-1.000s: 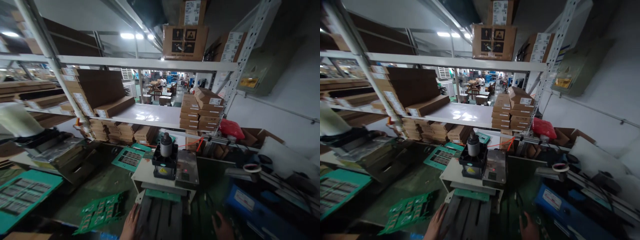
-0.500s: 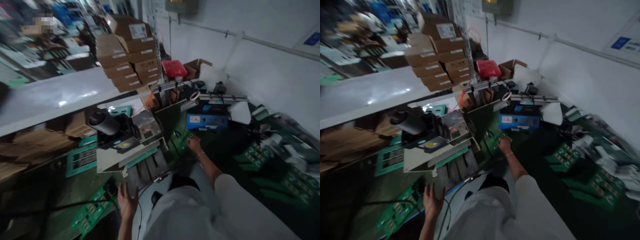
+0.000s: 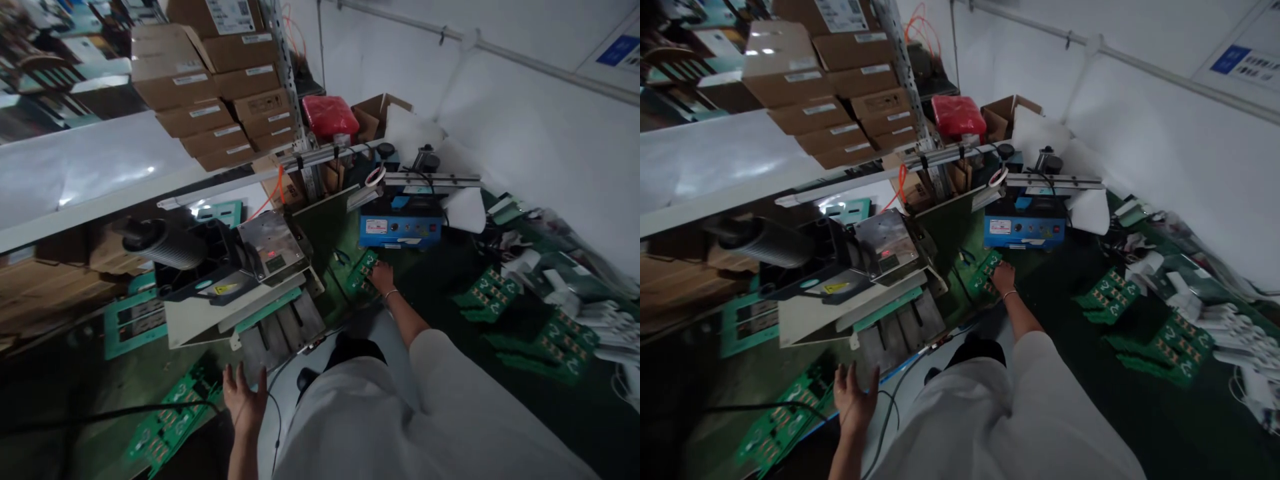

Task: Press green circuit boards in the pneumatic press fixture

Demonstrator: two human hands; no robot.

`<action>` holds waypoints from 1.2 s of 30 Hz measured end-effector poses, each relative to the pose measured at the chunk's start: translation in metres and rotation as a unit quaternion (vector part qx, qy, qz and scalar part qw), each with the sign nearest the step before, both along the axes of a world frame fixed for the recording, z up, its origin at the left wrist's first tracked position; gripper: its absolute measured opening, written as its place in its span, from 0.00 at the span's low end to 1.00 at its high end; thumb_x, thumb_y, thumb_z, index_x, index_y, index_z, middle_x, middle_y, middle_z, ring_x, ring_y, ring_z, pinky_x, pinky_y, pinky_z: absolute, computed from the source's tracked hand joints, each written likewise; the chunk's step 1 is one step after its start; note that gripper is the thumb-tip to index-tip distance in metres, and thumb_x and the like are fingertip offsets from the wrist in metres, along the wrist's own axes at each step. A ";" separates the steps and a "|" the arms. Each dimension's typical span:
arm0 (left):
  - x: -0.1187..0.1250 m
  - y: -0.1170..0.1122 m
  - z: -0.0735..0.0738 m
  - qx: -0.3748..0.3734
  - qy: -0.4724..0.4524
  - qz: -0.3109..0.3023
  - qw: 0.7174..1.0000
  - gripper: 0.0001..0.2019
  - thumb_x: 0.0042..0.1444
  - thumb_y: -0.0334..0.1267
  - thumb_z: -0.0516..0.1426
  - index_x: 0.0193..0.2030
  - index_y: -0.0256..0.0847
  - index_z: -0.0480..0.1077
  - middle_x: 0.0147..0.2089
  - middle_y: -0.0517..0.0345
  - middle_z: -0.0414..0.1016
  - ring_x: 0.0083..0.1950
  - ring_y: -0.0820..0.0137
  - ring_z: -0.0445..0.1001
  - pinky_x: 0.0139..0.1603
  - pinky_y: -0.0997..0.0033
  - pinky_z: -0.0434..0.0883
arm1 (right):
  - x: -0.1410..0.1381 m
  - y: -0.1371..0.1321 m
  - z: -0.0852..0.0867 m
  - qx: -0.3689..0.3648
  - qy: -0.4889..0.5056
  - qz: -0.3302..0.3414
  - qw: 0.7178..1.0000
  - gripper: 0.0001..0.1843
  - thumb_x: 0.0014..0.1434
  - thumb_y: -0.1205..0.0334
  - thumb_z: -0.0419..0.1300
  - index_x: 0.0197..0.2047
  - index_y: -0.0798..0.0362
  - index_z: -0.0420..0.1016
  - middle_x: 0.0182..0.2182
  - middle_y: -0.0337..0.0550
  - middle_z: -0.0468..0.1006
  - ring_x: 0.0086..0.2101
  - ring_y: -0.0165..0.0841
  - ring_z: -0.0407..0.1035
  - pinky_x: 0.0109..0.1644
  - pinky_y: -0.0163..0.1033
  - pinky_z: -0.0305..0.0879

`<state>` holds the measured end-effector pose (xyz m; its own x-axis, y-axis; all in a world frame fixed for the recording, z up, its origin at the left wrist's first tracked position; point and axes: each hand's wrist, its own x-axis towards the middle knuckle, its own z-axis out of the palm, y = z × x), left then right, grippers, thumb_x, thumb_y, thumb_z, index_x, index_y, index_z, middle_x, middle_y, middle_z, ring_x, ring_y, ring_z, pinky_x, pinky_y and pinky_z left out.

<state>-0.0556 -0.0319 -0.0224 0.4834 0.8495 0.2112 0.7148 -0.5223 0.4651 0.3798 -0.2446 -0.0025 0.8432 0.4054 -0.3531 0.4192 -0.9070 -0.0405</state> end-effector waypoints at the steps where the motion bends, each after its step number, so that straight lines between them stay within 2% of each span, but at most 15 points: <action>1: 0.002 0.000 0.001 0.003 0.000 0.001 1.000 0.33 0.64 0.56 0.53 0.68 0.36 0.64 0.72 0.30 0.60 0.76 0.37 0.57 0.68 0.31 0.65 | 0.000 0.000 0.000 -0.003 0.003 0.003 1.000 0.19 0.67 0.58 0.61 0.55 0.61 0.81 0.59 0.65 0.75 0.60 0.48 0.68 0.61 0.46 0.61; 6: 0.009 -0.002 0.005 -0.002 -0.001 -0.008 1.000 0.32 0.65 0.56 0.53 0.69 0.36 0.63 0.73 0.30 0.57 0.77 0.38 0.56 0.69 0.32 0.64 | 0.000 0.000 -0.003 -0.011 0.006 0.014 1.000 0.18 0.67 0.59 0.60 0.54 0.61 0.82 0.59 0.66 0.75 0.60 0.48 0.67 0.61 0.47 0.61; 10: 0.011 0.002 0.005 -0.008 -0.003 -0.021 1.000 0.31 0.65 0.55 0.54 0.68 0.35 0.64 0.74 0.29 0.56 0.77 0.38 0.55 0.70 0.33 0.63 | 0.000 -0.002 0.004 -0.004 0.010 0.006 1.000 0.18 0.67 0.60 0.58 0.53 0.61 0.83 0.57 0.64 0.76 0.59 0.48 0.67 0.60 0.47 0.61; 16: 0.021 0.019 0.000 -0.001 -0.008 -0.054 0.999 0.32 0.66 0.55 0.53 0.67 0.31 0.63 0.74 0.25 0.55 0.78 0.38 0.54 0.71 0.35 0.62 | -0.008 -0.007 0.020 0.017 -0.004 0.007 1.000 0.19 0.67 0.57 0.56 0.52 0.58 0.83 0.57 0.61 0.77 0.58 0.49 0.66 0.61 0.51 0.59; 20: 0.034 0.032 -0.001 -0.022 0.037 -0.104 0.994 0.33 0.66 0.52 0.54 0.69 0.29 0.61 0.74 0.24 0.57 0.78 0.40 0.53 0.73 0.38 0.60 | -0.024 -0.011 0.025 0.042 -0.021 0.029 0.998 0.19 0.68 0.54 0.56 0.50 0.56 0.83 0.56 0.60 0.77 0.57 0.49 0.64 0.59 0.51 0.57; 24: 0.043 0.037 -0.002 -0.082 0.144 -0.199 0.966 0.39 0.62 0.50 0.60 0.73 0.29 0.57 0.76 0.26 0.56 0.79 0.38 0.51 0.74 0.36 0.57 | -0.049 -0.013 0.024 0.058 -0.030 0.063 0.996 0.21 0.67 0.51 0.58 0.51 0.55 0.83 0.55 0.59 0.77 0.56 0.50 0.65 0.57 0.50 0.57; 28: 0.048 0.034 0.001 -0.132 0.246 -0.295 0.914 0.45 0.56 0.46 0.65 0.77 0.34 0.55 0.79 0.33 0.52 0.80 0.42 0.50 0.76 0.43 0.55 | -0.078 -0.016 0.022 0.086 -0.052 0.093 0.991 0.19 0.65 0.48 0.60 0.48 0.53 0.84 0.53 0.56 0.79 0.53 0.48 0.66 0.54 0.49 0.56; 32: 0.060 0.031 0.008 -0.124 0.293 -0.334 0.887 0.49 0.52 0.47 0.68 0.78 0.42 0.55 0.79 0.37 0.53 0.77 0.43 0.55 0.74 0.44 0.59 | -0.106 -0.018 0.027 0.107 -0.061 0.094 0.988 0.18 0.64 0.49 0.62 0.47 0.52 0.84 0.53 0.55 0.80 0.52 0.47 0.67 0.53 0.48 0.56; 36: 0.086 0.028 0.018 -0.103 0.329 -0.361 0.867 0.56 0.42 0.46 0.72 0.78 0.37 0.56 0.75 0.32 0.60 0.76 0.37 0.55 0.74 0.43 0.56 | -0.128 -0.015 0.036 0.112 -0.056 0.084 0.989 0.19 0.64 0.49 0.61 0.48 0.54 0.83 0.52 0.58 0.80 0.53 0.49 0.67 0.56 0.51 0.57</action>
